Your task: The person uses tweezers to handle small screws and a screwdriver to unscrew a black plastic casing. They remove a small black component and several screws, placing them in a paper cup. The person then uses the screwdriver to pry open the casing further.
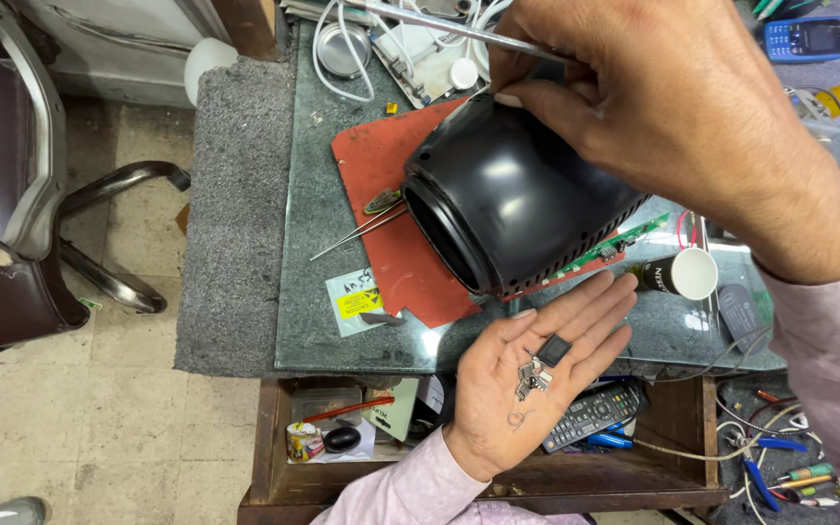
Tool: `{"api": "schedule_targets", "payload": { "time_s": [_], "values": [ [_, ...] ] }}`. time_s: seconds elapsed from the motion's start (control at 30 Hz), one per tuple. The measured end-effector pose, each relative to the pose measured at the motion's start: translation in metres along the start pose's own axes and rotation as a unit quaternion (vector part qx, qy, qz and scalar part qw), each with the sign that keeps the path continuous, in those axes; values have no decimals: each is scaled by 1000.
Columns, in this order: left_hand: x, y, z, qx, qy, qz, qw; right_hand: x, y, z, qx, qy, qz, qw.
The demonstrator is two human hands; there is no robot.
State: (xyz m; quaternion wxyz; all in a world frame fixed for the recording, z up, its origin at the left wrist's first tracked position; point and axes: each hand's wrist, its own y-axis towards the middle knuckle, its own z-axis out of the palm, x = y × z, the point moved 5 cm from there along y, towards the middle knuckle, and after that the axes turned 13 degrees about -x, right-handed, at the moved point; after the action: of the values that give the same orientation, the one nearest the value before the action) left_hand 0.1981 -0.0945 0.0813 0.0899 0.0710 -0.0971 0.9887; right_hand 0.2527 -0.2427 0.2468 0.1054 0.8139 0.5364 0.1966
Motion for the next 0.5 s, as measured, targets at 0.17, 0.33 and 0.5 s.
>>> {"api": "schedule_targets", "payload": {
  "time_s": [0.17,0.33,0.5],
  "values": [
    [-3,-2,-1,-1,-4,3,1000,3,2,2,28,-40,13,999],
    [-4,-3,1,-1,9,10,1000,2,-10,-10,-1,-46,57,997],
    [-2,-3,0,14,19,21,1000,-8,-77,-26,-110,28,177,978]
  ]
}}
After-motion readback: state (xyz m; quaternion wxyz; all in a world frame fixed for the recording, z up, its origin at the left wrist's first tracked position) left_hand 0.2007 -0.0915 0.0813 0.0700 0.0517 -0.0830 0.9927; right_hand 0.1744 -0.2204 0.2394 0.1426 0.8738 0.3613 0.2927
